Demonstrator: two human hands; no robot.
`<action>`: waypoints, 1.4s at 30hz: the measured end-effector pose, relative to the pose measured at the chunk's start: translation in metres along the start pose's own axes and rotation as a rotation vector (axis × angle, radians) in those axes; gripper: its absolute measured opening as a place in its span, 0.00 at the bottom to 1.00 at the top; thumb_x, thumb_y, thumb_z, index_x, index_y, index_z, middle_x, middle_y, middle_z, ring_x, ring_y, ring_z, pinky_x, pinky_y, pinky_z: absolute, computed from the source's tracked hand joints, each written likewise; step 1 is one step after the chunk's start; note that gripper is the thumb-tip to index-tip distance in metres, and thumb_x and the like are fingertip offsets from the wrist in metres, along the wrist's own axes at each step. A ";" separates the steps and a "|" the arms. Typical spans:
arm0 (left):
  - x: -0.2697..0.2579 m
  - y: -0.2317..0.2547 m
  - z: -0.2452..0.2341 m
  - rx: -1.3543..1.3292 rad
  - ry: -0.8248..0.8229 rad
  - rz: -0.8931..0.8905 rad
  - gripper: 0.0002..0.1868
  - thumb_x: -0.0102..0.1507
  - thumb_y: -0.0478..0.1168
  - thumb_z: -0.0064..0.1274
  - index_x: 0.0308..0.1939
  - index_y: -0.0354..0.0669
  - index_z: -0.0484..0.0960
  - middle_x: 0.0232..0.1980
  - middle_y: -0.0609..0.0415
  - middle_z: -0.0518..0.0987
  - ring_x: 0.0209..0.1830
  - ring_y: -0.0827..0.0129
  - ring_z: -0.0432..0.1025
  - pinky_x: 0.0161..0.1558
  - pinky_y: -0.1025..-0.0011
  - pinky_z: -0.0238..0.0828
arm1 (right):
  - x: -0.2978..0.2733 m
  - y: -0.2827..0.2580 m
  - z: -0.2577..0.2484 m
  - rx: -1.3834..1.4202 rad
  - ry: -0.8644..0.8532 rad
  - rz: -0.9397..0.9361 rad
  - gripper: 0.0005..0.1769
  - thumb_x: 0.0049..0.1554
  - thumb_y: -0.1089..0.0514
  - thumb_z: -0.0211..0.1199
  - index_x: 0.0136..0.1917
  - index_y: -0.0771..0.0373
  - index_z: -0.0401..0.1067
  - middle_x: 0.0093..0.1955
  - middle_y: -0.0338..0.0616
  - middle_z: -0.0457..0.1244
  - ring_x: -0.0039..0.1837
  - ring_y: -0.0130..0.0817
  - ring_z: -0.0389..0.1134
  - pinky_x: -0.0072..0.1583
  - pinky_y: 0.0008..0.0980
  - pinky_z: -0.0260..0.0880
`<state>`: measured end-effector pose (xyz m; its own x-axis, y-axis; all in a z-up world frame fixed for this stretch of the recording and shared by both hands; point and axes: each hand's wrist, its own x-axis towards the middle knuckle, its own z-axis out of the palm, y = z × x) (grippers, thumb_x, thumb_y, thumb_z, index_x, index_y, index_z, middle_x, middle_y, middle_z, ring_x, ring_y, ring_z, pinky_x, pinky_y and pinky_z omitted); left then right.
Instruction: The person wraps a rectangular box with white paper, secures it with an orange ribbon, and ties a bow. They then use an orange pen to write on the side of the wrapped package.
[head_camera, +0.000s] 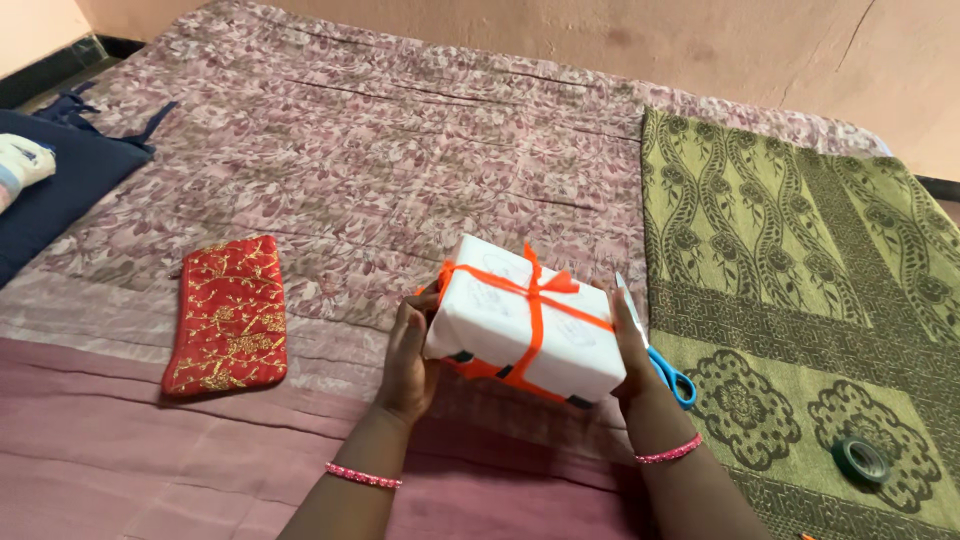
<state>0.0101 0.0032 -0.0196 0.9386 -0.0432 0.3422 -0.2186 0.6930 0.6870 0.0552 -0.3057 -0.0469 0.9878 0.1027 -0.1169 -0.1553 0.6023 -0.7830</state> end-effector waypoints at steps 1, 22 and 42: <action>0.001 0.000 -0.002 -0.025 -0.011 0.013 0.28 0.69 0.60 0.50 0.59 0.41 0.69 0.69 0.49 0.71 0.69 0.59 0.65 0.67 0.57 0.64 | -0.004 -0.001 0.003 -0.020 -0.039 0.012 0.42 0.60 0.35 0.53 0.79 0.60 0.55 0.72 0.53 0.62 0.69 0.48 0.68 0.69 0.50 0.66; 0.003 0.026 0.004 0.364 -0.024 -0.326 0.52 0.59 0.49 0.63 0.79 0.58 0.47 0.74 0.46 0.67 0.73 0.53 0.63 0.67 0.48 0.65 | -0.045 -0.032 0.057 -0.495 -0.292 -0.609 0.52 0.48 0.60 0.68 0.82 0.55 0.49 0.87 0.46 0.44 0.85 0.40 0.47 0.80 0.43 0.49; -0.026 -0.065 0.030 -0.087 0.461 -0.184 0.47 0.55 0.45 0.64 0.73 0.59 0.53 0.66 0.61 0.69 0.68 0.66 0.61 0.69 0.55 0.56 | -0.043 0.032 0.090 -0.041 -0.190 -0.233 0.47 0.57 0.49 0.64 0.82 0.62 0.45 0.77 0.54 0.55 0.75 0.50 0.60 0.72 0.51 0.63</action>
<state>-0.0085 -0.0617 -0.0540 0.9840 0.1386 -0.1116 -0.0340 0.7621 0.6466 0.0071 -0.2197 -0.0118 0.9767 0.1141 0.1817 0.0794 0.5946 -0.8001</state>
